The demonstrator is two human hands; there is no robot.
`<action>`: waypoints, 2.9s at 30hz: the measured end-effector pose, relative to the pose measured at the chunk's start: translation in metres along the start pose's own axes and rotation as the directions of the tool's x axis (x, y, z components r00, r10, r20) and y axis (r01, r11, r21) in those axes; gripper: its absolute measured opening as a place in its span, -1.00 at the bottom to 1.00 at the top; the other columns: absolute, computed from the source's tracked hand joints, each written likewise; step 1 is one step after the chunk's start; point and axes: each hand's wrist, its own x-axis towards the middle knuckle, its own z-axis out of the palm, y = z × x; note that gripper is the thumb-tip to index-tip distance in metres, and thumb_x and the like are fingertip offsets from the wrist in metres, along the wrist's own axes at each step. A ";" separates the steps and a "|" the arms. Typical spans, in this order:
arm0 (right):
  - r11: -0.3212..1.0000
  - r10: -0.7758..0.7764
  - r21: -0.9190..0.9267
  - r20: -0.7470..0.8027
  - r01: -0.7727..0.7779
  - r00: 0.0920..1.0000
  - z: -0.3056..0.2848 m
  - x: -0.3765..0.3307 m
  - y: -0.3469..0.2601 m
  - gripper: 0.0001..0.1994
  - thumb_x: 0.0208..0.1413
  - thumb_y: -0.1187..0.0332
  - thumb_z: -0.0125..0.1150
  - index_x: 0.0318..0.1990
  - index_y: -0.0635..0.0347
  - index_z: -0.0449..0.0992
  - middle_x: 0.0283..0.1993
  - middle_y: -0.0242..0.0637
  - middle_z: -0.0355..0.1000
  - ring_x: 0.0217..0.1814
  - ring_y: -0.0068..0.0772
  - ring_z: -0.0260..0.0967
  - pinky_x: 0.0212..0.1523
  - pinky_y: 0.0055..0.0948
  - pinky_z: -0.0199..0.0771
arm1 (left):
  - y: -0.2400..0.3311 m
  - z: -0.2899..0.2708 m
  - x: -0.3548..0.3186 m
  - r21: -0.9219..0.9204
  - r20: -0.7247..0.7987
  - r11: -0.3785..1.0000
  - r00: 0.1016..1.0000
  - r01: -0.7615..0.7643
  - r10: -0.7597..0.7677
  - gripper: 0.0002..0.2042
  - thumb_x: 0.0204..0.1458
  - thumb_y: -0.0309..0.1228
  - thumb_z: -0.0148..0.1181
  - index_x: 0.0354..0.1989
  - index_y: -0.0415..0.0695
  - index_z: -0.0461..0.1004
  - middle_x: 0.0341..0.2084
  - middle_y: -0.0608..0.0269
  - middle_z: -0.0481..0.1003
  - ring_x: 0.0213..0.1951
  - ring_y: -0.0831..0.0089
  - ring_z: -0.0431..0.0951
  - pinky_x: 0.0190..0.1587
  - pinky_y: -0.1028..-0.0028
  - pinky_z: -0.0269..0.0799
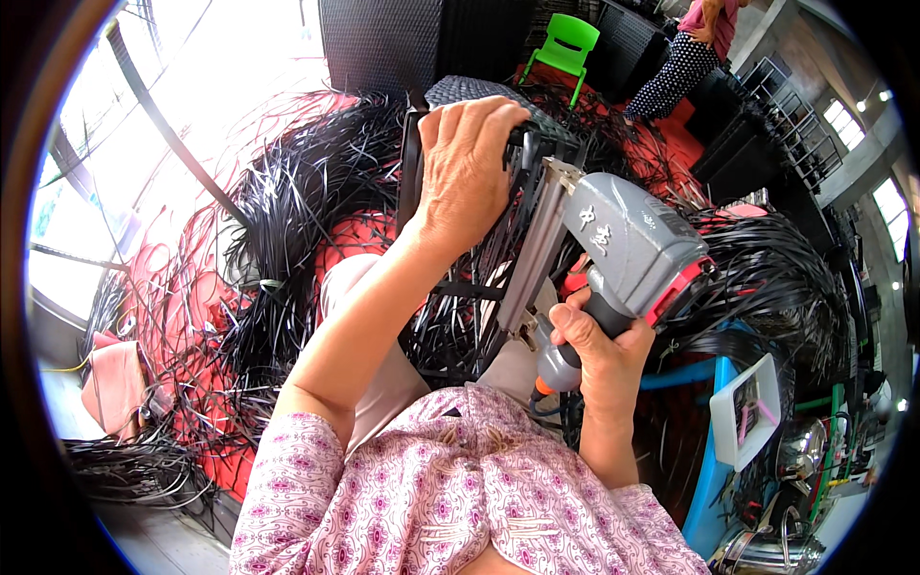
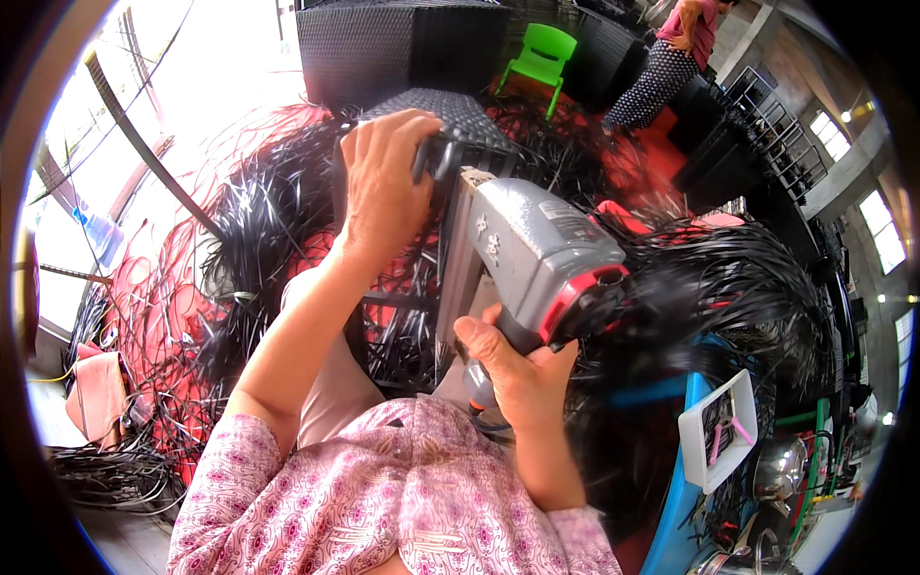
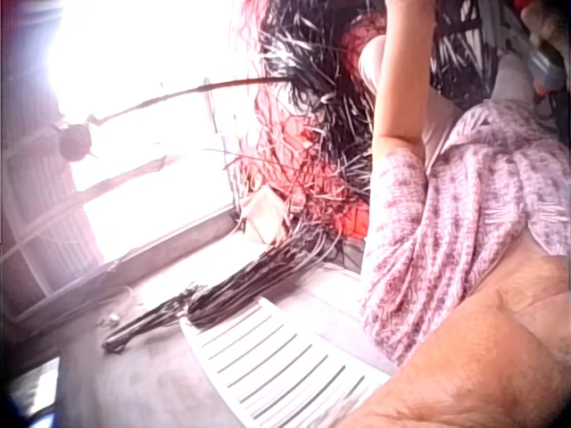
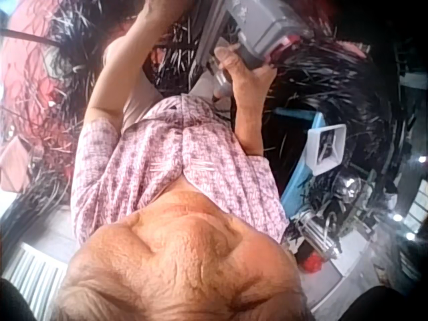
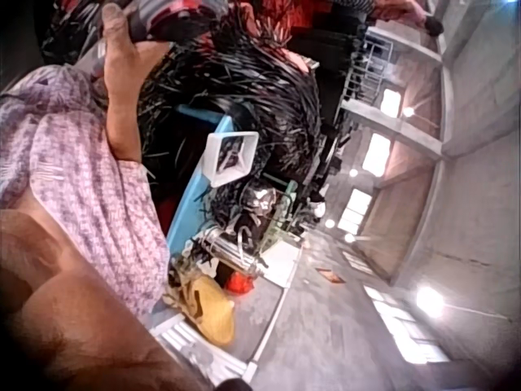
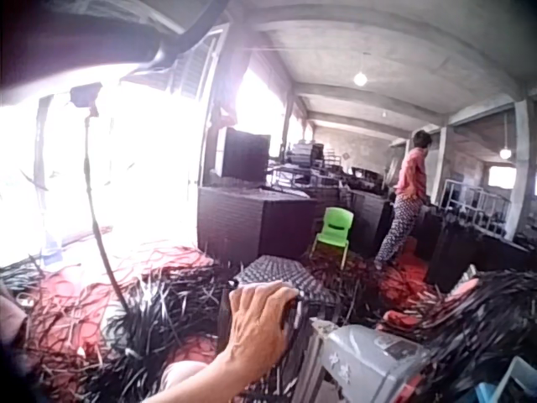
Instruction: The person trims excess plastic weaving material from a chair frame using pliers, then fits a woven piece onto the top of the frame by hand and secures it using a pneumatic staple gun.
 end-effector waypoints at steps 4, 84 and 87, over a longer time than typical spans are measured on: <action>1.000 0.000 -0.006 -0.001 0.000 1.000 -0.003 0.001 0.004 -0.75 -0.07 0.45 0.51 -0.34 0.29 0.50 -0.45 -0.38 0.44 -0.51 -0.55 0.38 -0.44 -0.54 0.41 | -0.011 -0.002 -0.003 -0.105 0.019 0.990 0.996 -0.089 0.092 -0.65 -0.22 -0.60 0.24 -0.19 -0.06 0.41 -0.05 0.29 0.46 0.03 0.23 0.42 0.11 0.19 0.16; 0.996 0.084 -0.023 -0.101 -0.087 0.991 0.013 0.021 0.006 -0.75 -0.13 0.48 0.53 -0.36 0.30 0.52 -0.44 -0.36 0.45 -0.53 -0.53 0.40 -0.45 -0.55 0.42 | -0.027 0.013 -0.025 -0.034 -0.006 0.933 0.934 -0.358 0.359 -0.85 -0.17 -0.43 0.26 -0.37 -0.11 0.59 -0.32 0.38 0.51 -0.17 0.49 0.53 0.20 0.14 0.16; 0.995 0.096 -0.029 -0.093 -0.099 0.991 0.010 0.021 0.010 -0.76 -0.12 0.48 0.52 -0.37 0.30 0.52 -0.44 -0.35 0.46 -0.53 -0.53 0.40 -0.45 -0.56 0.42 | -0.027 0.014 -0.025 -0.028 -0.008 0.934 0.934 -0.356 0.356 -0.85 -0.17 -0.43 0.25 -0.37 -0.11 0.59 -0.31 0.38 0.51 -0.17 0.49 0.53 0.21 0.14 0.16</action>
